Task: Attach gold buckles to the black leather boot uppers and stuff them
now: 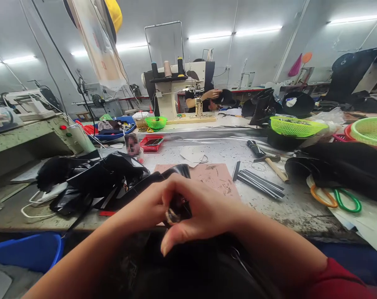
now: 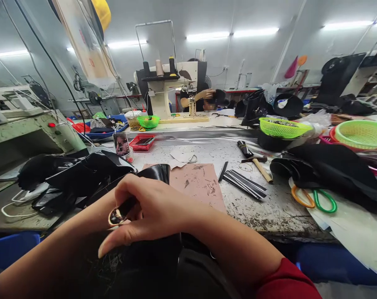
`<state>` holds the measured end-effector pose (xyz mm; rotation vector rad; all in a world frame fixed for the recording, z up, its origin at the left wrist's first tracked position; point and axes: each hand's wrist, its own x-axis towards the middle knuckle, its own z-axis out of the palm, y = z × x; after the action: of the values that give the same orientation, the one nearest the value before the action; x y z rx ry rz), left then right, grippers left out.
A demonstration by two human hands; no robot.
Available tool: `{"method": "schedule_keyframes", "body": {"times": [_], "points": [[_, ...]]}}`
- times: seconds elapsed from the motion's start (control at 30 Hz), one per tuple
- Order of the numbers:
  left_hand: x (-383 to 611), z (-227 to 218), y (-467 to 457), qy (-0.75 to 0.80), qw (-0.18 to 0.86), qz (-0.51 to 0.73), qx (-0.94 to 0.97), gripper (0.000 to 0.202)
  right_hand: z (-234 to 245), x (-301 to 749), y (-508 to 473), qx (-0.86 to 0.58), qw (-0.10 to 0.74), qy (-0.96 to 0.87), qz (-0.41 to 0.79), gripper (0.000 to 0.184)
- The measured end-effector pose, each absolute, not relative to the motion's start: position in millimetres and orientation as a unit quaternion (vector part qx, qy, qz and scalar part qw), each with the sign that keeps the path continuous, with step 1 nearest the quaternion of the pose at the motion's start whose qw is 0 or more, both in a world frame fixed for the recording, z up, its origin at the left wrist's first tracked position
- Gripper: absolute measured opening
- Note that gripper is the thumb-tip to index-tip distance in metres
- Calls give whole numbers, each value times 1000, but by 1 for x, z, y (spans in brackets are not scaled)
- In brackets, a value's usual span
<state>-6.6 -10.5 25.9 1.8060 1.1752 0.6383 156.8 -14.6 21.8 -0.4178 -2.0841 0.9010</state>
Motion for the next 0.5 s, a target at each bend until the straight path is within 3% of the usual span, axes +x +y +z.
{"method": "schedule_keyframes", "body": {"times": [0.1, 0.17, 0.27, 0.4, 0.5], "points": [[-14, 21, -6, 461, 462, 260, 712, 21, 11, 163, -14, -157, 506, -779, 336, 5], [-19, 15, -5, 477, 469, 290, 684, 28, 0, 169, -12, -171, 540, -758, 322, 17], [-24, 6, -7, 494, 446, 333, 668, 32, -16, 175, -10, -221, 533, -774, 260, 25], [-26, -3, -13, 481, 419, 353, 684, 29, -36, 180, -3, -256, 459, -802, 285, 42], [-29, -8, -16, 461, 421, 359, 694, 24, -56, 184, 7, -334, 475, -771, 260, 50]]}}
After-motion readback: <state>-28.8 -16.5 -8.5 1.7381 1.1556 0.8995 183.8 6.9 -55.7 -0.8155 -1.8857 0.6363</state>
